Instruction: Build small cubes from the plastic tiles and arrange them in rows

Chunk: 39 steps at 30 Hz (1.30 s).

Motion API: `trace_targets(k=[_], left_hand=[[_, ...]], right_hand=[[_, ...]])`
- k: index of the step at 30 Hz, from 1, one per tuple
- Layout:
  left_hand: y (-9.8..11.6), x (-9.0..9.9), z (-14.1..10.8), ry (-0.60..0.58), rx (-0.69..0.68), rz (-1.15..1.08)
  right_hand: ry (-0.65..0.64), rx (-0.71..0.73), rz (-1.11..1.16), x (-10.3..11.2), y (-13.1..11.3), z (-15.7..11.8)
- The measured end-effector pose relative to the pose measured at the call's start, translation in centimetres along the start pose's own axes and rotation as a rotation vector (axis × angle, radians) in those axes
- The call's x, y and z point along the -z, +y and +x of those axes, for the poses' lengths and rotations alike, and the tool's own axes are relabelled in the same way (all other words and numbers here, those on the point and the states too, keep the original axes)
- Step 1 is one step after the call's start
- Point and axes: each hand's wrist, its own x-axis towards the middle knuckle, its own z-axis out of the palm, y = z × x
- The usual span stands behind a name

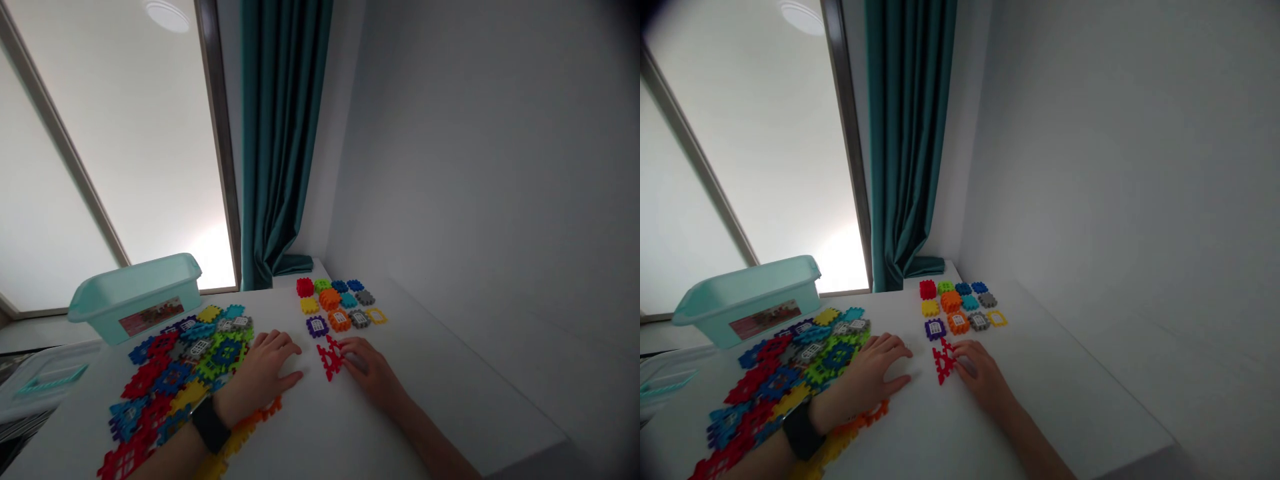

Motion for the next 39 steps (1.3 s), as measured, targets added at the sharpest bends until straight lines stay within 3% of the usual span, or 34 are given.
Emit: trace_targets(k=[7,14,21,27,33,39], left_hand=[[2.1,-1.9,3.1,-0.036,0.009,-0.05],[2.8,-2.4,3.4,-0.05,-0.028,-0.073],[2.6,-2.7,3.2,0.04,-0.068,-0.086],[2.1,-3.7,3.2,0.067,-0.132,0.035],[2.1,-4.1,3.1,0.064,-0.157,0.103],[2.8,-4.3,2.9,0.061,-0.1,0.087]], right_hand=[[0.021,0.048,0.033,-0.5,-1.0,-0.3],[0.054,0.088,0.074,-0.6,-2.0,-0.4],[0.087,-0.164,0.061,-0.8,-1.5,-0.5],[0.008,-0.305,0.206,-0.9,-1.7,-0.2],[-0.002,-0.378,0.305,-1.3,-1.5,-0.1],[-0.02,-0.371,0.352,-1.7,-1.4,-0.2]])
